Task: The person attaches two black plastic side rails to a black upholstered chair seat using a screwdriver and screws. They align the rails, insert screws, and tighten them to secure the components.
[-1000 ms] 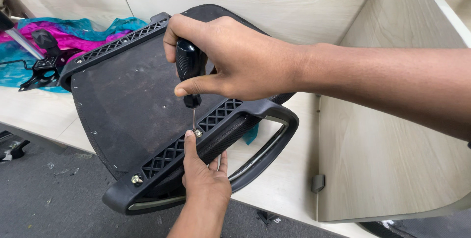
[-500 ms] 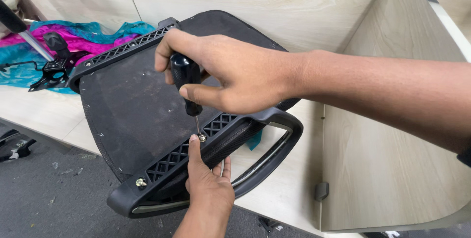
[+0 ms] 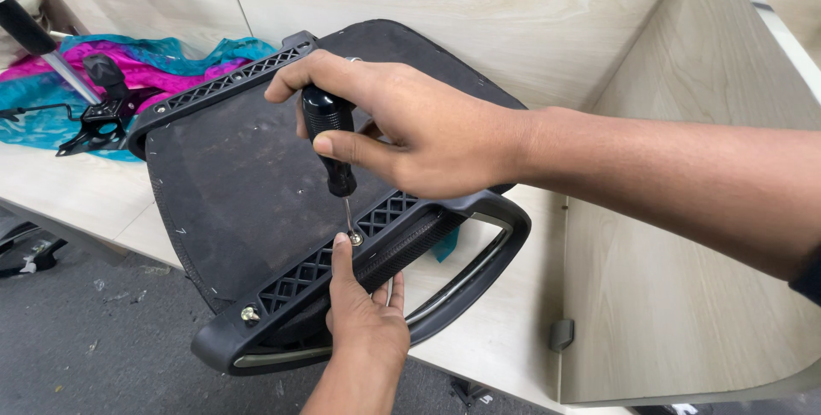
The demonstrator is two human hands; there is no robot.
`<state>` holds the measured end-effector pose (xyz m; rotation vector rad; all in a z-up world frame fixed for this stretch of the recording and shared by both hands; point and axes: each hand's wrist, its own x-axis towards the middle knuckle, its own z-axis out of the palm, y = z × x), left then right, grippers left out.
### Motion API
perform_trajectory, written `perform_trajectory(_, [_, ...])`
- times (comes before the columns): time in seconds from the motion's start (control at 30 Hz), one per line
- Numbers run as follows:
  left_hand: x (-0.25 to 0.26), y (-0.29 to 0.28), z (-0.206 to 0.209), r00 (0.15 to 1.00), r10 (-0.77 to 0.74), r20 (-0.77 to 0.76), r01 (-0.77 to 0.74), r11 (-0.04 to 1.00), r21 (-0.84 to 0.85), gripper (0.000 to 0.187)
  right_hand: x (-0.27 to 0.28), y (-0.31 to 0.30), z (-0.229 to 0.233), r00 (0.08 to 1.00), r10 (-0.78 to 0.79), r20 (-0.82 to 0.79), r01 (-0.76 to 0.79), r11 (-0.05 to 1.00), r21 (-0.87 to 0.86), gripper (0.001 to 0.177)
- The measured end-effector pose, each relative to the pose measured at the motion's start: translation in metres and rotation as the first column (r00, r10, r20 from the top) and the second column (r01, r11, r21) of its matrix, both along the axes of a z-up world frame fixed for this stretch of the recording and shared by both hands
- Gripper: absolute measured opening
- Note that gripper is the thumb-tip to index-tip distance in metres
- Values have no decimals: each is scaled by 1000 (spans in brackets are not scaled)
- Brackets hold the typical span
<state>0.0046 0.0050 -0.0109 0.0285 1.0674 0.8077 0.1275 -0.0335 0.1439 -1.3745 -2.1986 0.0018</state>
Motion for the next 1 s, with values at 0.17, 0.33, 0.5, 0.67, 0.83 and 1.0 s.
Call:
perform_trajectory(0.17, [1, 1, -2, 1000, 13, 1, -13, 1000, -2, 66, 1, -6, 0, 998, -2, -57, 5, 999, 48, 39])
perform_trajectory(0.33, [-1, 0, -3, 1000, -5, 5, 5, 1000, 27, 66, 4, -11, -2, 996, 5, -91, 0, 998, 59, 38])
perform_trajectory(0.5, [-1, -2, 0, 1000, -20, 9, 19, 999, 37, 65, 2, -11, -4, 999, 16, -43, -13, 997, 76, 37])
perform_trajectory(0.67, [-2, -1, 1, 1000, -30, 7, 30, 999, 23, 65, -4, -12, -6, 999, 18, -44, -15, 998, 67, 38])
perform_trajectory(0.83, [-3, -1, -3, 999, -49, 15, 48, 998, 43, 65, -5, -10, -5, 999, 10, 35, -14, 993, 115, 41])
perform_trajectory(1.0, [-3, -1, -5, 999, -42, 16, 41, 998, 52, 67, -4, -17, -5, 999, 29, 25, -31, 994, 104, 52])
